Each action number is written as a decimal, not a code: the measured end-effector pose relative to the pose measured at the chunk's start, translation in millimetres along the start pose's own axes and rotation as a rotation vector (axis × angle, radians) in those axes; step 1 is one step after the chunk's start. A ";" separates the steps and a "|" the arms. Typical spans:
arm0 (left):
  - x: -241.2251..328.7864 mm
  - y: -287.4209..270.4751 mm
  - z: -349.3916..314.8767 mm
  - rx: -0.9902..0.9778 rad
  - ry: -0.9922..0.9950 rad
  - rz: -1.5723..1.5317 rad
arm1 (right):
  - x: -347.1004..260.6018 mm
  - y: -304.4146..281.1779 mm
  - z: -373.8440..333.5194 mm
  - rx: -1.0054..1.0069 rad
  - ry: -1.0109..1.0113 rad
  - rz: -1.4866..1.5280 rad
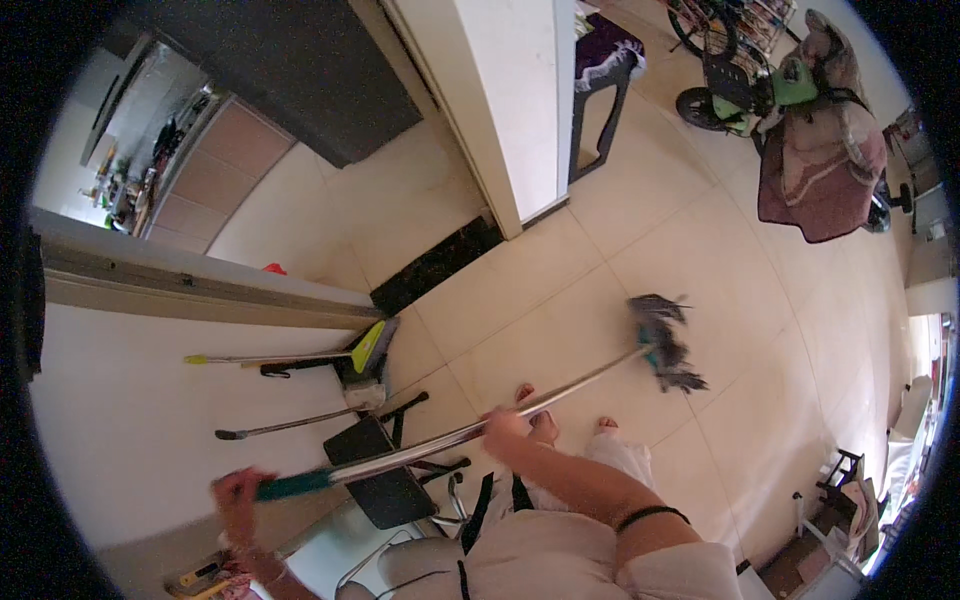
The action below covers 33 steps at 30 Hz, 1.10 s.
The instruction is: Mopping the tiled floor in a living room and hallway.
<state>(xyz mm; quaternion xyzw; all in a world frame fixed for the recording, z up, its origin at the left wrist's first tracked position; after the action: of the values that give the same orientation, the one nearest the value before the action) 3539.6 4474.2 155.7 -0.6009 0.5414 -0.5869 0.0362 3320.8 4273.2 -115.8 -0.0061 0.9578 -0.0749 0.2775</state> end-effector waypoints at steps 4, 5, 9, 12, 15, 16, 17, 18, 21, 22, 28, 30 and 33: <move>-10.9 -76.9 -61.1 0.212 -0.112 0.067 | -66.1 102.5 92.8 -0.314 0.073 0.926; -5.5 -69.6 -62.6 0.163 -0.110 0.147 | -69.8 121.8 129.2 -0.374 0.148 1.610; 49.9 -15.7 -34.3 0.223 -0.010 0.308 | -89.6 143.2 206.2 -0.189 -0.543 0.260; 38.2 -33.5 -39.7 0.200 -0.292 0.429 | -134.9 131.3 174.3 -0.233 0.190 1.481; 10.8 -36.1 -19.0 0.386 -0.258 0.164 | -120.3 109.6 194.7 -0.140 0.117 1.341; -0.9 -42.0 -12.7 0.321 -0.128 0.384 | -119.6 101.9 185.4 -0.172 0.104 1.415; 31.8 -16.7 -1.9 0.414 -0.231 0.084 | -114.6 82.1 180.5 -0.188 0.092 1.491; 50.0 -9.3 6.7 0.311 -0.254 0.089 | -107.5 65.2 177.5 -0.196 0.072 1.536; 68.8 17.3 25.8 0.246 -0.237 0.027 | -80.4 8.7 164.8 -0.189 -0.021 1.615; 80.0 25.9 33.8 0.148 -0.232 -0.038 | -69.5 -16.4 159.4 -0.197 -0.024 1.615; 190.1 107.2 100.7 -0.145 -0.017 0.047 | 10.1 -137.0 151.5 -0.093 -0.197 1.841; 224.6 125.5 116.1 -0.147 0.048 0.076 | 19.9 -173.2 141.3 -0.068 -0.270 1.966; 297.0 168.2 142.8 -0.227 0.188 0.137 | 49.4 -234.4 115.2 -0.044 -0.408 2.188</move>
<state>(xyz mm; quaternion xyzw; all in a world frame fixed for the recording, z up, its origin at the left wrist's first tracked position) 3461.9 4114.6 195.4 -0.5051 0.6448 -0.5720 -0.0429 3333.4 4022.7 -203.8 0.8245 0.3842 0.2298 0.3460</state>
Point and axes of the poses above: each hand's wrist, its own z-axis towards the middle knuckle, its own y-axis out of the palm, x = y × z, the point moved 1 cm from there along z, towards the middle knuckle, and after that the axes turned 14 degrees about -x, right-handed, at the moved point
